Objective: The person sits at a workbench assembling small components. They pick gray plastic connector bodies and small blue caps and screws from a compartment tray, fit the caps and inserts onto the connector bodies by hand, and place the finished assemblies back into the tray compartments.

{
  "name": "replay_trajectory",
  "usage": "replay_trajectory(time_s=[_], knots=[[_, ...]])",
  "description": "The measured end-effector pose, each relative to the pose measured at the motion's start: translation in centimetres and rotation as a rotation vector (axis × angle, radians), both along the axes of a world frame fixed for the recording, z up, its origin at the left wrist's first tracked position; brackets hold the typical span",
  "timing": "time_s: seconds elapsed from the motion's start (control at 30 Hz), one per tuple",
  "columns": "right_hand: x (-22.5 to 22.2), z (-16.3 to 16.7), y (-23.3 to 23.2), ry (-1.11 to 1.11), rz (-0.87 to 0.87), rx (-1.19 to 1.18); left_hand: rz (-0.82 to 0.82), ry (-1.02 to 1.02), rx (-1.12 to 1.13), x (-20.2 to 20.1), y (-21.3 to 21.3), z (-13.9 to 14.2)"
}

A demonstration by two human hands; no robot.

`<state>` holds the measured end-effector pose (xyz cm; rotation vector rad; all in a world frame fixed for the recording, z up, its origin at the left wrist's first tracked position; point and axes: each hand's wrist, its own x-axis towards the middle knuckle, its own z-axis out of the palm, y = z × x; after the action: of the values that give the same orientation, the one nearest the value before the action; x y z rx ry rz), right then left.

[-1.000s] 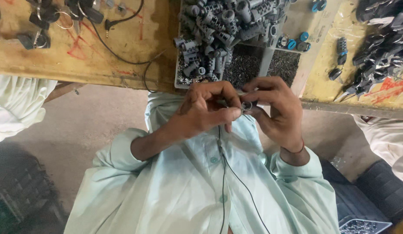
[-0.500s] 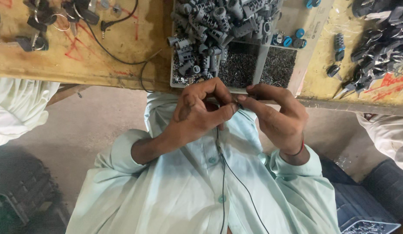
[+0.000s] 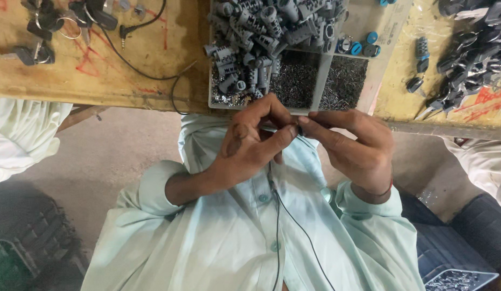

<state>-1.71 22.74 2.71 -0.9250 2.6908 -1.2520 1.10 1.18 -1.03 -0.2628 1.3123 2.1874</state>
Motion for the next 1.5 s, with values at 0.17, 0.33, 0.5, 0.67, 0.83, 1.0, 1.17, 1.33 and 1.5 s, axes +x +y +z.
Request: replay_trajectory(time_s=[0.17, 0.33, 0.5, 0.67, 0.83, 1.0, 1.17, 1.33, 1.5], knots=[[1.5, 0.4, -1.8, 0.065, -0.175, 0.156, 0.087, 0.314, -0.121, -0.1, 0.8, -0.2], [0.2, 1.8, -2.4, -0.32, -0.195, -0.018, 0.08, 0.381, -0.173, -0.1, 0.5, -0.5], [-6.6, 1.2, 2.1, 0.094, -0.228, 0.481, 0.004, 0.648, -0.265, -0.9, -0.6, -0.6], [-10.7, -2.5, 4.1, 0.333, 0.012, 0.755, -0.115, 0.777, -0.183, -1.3, -0.7, -0.5], [-11.2, -2.3, 4.4, 0.344, 0.044, 0.894, -0.099, 0.839, -0.259, -1.2, -0.7, -1.1], [-8.2, 0.4, 3.7, -0.575, -0.286, -0.087, -0.101, 1.12, -0.529, -1.4, -0.7, -1.5], [-1.1, -0.7, 2.0, -1.042, -0.21, -0.501, -0.108, 1.429, -0.76, -2.0, -0.9, -1.4], [0.3, -3.7, 3.5, -1.15, -0.14, -0.52, -0.182, 1.522, -0.71, -3.0, -1.5, -1.5], [0.0, -3.4, 1.3, -1.214, -0.01, -0.7, -0.037, 1.164, -0.533, -2.1, -0.7, -0.5]])
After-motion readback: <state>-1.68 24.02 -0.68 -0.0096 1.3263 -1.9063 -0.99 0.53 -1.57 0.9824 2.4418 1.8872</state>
